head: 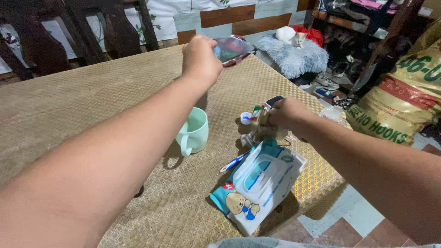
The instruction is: The person cleans a pink container with a tissue, then gathers a chocolate bar, a toothbrush, and a smartwatch from a table. They walk to a plastic storage unit, place the toothbrush inside, and return to the table to stack the items together.
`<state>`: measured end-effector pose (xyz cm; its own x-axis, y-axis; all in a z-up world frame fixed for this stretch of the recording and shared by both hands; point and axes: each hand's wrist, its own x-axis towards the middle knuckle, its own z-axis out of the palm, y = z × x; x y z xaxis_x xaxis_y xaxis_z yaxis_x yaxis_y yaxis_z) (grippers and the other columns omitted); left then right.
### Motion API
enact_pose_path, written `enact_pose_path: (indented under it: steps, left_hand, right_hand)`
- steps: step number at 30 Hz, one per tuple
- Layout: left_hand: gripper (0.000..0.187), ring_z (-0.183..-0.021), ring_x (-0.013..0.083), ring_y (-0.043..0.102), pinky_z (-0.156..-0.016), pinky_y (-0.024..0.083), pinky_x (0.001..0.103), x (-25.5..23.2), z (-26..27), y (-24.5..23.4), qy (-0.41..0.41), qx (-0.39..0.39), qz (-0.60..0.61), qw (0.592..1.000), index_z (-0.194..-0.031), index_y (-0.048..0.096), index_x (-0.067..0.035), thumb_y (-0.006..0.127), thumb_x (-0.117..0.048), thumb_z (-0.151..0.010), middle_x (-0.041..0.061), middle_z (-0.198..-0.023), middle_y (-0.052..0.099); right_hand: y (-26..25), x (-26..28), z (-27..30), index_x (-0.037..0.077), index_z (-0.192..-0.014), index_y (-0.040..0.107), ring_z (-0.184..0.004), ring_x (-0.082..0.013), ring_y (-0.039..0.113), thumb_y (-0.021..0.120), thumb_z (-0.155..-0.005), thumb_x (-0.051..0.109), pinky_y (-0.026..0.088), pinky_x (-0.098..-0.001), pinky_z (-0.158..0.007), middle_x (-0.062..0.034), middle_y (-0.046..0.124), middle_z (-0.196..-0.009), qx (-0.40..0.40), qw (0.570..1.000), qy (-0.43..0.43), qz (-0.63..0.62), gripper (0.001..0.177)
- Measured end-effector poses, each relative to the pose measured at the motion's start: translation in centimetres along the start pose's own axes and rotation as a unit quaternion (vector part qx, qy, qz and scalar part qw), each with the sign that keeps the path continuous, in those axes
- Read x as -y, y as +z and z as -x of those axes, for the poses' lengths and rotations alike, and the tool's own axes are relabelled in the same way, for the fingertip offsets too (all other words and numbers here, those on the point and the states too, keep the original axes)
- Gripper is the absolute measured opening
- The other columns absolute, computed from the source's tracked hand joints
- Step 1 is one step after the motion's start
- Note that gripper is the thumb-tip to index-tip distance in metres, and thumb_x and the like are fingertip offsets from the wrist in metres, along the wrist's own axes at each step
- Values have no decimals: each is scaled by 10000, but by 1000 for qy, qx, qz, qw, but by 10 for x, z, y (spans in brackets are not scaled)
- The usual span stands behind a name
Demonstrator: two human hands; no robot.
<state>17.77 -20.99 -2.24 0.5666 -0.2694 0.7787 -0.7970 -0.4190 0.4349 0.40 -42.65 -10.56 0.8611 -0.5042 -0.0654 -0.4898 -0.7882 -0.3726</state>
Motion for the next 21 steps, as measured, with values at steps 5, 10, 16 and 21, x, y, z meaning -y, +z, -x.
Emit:
enact_pose_path:
  steps: [5,10,16,21]
  left_hand:
    - [383,-1059,365,667,-939,531,409,0,3,-23,6,-27,17,999,-1064,762,8,769,16,-681,170,-1161,692]
    - [410,-1089,361,629,-965,515,410,-8,7,-49,15,-11,-5,1000,-1087,766,-15,792,-12,-677,156,-1178,675]
    - [444,-1105,347,614,-967,507,411,-8,18,-74,-11,13,-16,1000,-1097,765,-34,819,-41,-656,137,-1177,661]
    - [445,-1111,343,621,-972,511,404,1,20,-82,9,5,-20,1000,-1079,762,-3,837,-55,-643,161,-1168,653]
  right_hand:
    - [-2,5,9,117,-1105,793,-822,-238,756,748,-841,246,606,-381,-705,-128,787,-960,12,980,80,-179,297]
    - [-7,26,31,106,-1209,747,-886,-301,732,802,-821,405,598,-443,-751,-171,753,-1065,43,990,71,-118,493]
    - [0,44,36,246,-1371,633,-1197,-356,599,826,-774,561,491,-442,-980,-181,689,-1245,-83,978,3,191,702]
    - [-8,14,8,264,-1334,705,-1099,-405,680,761,-783,253,558,-424,-953,-260,666,-1258,-137,987,-11,83,554]
